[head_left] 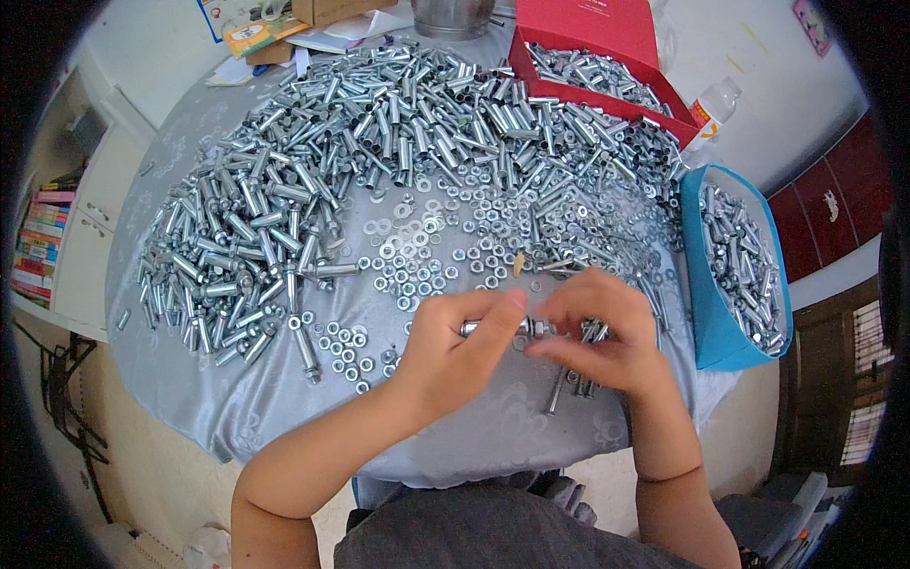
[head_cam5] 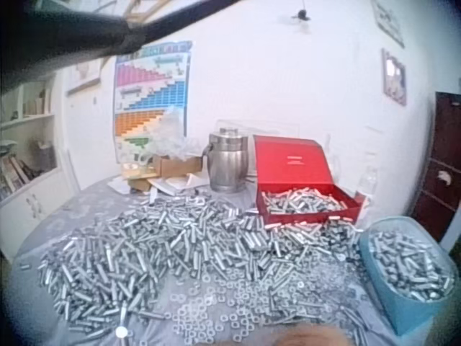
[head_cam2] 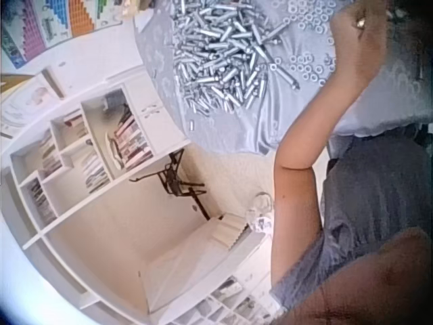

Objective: The person sits at a table covered with a large pile of metal bolts, nuts, and washers. They repeatedly pick up a bolt, thread a washer and nut onto it, and place the assembled fastener into a blue plastic bin. The person continues this repetitive assembly process throughout the video.

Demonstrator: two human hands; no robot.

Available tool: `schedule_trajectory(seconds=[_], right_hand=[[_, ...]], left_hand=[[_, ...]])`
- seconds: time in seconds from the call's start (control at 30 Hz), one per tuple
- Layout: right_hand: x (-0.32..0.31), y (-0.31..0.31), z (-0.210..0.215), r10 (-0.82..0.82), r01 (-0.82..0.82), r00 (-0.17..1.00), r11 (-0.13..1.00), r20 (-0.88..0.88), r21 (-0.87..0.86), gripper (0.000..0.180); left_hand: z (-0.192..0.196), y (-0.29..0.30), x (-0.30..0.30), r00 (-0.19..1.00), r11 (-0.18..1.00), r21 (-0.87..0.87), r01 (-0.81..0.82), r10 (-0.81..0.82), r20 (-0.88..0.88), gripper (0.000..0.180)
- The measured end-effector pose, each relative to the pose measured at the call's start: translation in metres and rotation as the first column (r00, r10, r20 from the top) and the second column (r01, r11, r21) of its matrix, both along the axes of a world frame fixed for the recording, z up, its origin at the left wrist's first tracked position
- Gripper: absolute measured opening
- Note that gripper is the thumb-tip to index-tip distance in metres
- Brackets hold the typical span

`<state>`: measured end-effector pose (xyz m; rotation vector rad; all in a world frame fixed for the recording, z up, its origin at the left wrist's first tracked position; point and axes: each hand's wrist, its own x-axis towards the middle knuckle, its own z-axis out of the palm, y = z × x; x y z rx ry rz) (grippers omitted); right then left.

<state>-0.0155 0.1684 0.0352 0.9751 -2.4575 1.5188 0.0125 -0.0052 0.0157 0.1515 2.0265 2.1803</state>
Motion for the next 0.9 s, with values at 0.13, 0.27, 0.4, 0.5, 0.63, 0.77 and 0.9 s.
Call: schedule_trajectory(seconds=[0.13, 0.27, 0.4, 0.5, 0.63, 0.77, 0.9], right_hand=[[-0.003, 0.010, -0.002, 0.032, -0.025, 0.996, 0.996, -0.080, 0.082, 0.030], [-0.007, 0.006, -0.001, 0.110, -0.096, 0.985, 0.990, -0.134, 0.108, 0.031], [-0.006, 0.008, -0.002, 0.078, -0.068, 0.989, 0.994, -0.128, 0.080, 0.029], [-0.003, 0.004, 0.003, 0.069, -0.068, 0.995, 0.997, -0.066, 0.024, 0.028], [-0.004, 0.003, -0.002, 0.120, -0.106, 0.986, 0.987, -0.115, 0.124, 0.028], [-0.001, 0.000, -0.006, 0.085, -0.078, 0.995, 0.989, -0.047, 0.129, 0.025], [0.000, 0.001, -0.006, 0.095, -0.088, 0.994, 0.986, -0.046, 0.143, 0.020]], left_hand=[[-0.002, 0.003, 0.000, 0.994, 1.000, -0.017, -0.008, 0.006, -0.111, 0.030], [0.000, 0.000, 0.001, 1.000, 1.000, -0.023, 0.000, -0.001, -0.026, 0.031], [0.001, 0.002, -0.001, 0.999, 1.000, -0.026, -0.003, 0.002, -0.035, 0.033], [-0.005, 0.002, -0.001, 1.000, 1.000, 0.003, -0.007, 0.007, -0.017, 0.036], [-0.003, 0.001, -0.002, 1.000, 1.000, 0.001, -0.005, 0.005, 0.025, 0.040], [-0.004, 0.001, -0.003, 1.000, 0.999, -0.048, -0.011, 0.011, 0.001, 0.043], [-0.004, 0.001, -0.003, 0.996, 0.991, -0.133, -0.021, 0.010, -0.084, 0.045]])
